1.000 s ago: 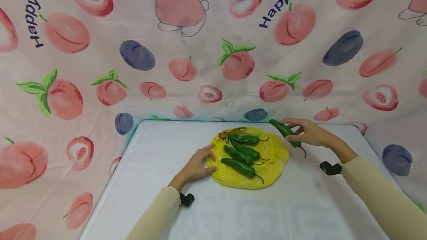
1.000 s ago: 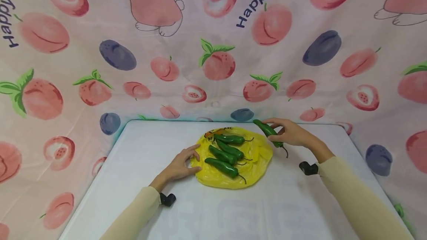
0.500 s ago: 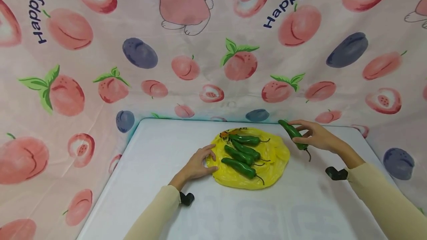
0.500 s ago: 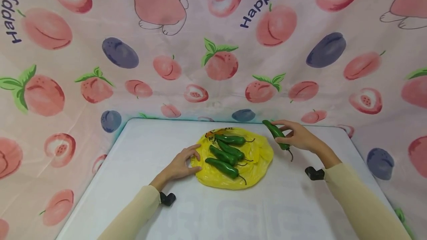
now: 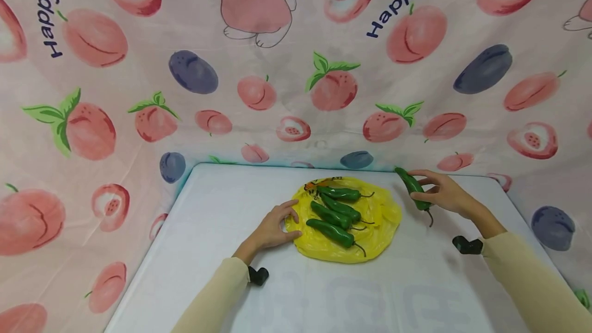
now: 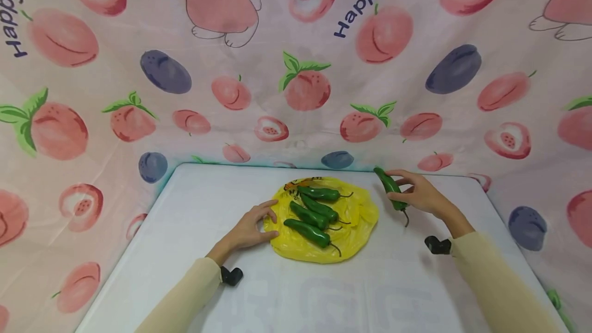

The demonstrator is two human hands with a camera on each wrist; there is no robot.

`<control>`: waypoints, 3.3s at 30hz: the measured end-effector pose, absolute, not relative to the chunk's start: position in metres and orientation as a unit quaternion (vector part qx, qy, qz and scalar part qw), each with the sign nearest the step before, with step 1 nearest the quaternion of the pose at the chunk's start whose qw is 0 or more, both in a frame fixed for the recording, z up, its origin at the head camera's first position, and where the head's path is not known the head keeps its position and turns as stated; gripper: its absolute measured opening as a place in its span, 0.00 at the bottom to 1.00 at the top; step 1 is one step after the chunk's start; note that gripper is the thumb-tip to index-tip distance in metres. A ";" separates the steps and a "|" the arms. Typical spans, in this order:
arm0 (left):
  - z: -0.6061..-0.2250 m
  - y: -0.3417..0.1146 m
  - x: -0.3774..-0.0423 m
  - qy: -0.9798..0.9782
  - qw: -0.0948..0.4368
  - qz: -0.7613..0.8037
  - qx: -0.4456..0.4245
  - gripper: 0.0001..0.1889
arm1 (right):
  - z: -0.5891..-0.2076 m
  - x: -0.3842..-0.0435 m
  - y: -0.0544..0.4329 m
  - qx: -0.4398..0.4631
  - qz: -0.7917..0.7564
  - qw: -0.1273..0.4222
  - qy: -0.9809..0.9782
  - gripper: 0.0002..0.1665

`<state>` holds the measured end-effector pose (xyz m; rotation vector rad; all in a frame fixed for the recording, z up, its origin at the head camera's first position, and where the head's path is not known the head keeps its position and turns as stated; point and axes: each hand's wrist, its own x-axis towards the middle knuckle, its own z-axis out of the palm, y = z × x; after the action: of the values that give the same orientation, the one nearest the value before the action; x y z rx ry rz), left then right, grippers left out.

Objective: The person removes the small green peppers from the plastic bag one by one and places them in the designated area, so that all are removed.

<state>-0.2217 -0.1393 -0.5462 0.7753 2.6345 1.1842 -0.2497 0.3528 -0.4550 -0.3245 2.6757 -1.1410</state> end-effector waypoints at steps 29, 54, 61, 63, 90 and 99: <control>-0.550 -0.140 -0.223 0.876 0.071 0.402 0.258 0.14 | -0.488 -0.259 0.361 -0.054 -0.389 0.123 0.912 0.45; -0.548 -0.137 -0.223 0.881 0.072 0.393 0.254 0.13 | -0.500 -0.262 0.365 -0.043 -0.359 0.127 0.924 0.46; -0.549 -0.139 -0.223 0.879 0.072 0.396 0.256 0.13 | -0.502 -0.264 0.364 -0.045 -0.347 0.128 0.928 0.46; -0.549 -0.139 -0.224 0.879 0.071 0.397 0.257 0.13 | -0.501 -0.264 0.364 -0.042 -0.346 0.131 0.928 0.45; -0.549 -0.139 -0.222 0.877 0.070 0.401 0.256 0.14 | -0.489 -0.266 0.366 -0.079 -0.286 0.142 0.944 0.42; -0.548 -0.139 -0.220 0.875 0.077 0.404 0.255 0.14 | -0.483 -0.263 0.367 -0.084 -0.286 0.170 0.939 0.46</control>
<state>-0.2203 -0.1386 -0.5478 0.7626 2.6230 1.2089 -0.2634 0.3672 -0.4827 -0.2390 2.6679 -0.8120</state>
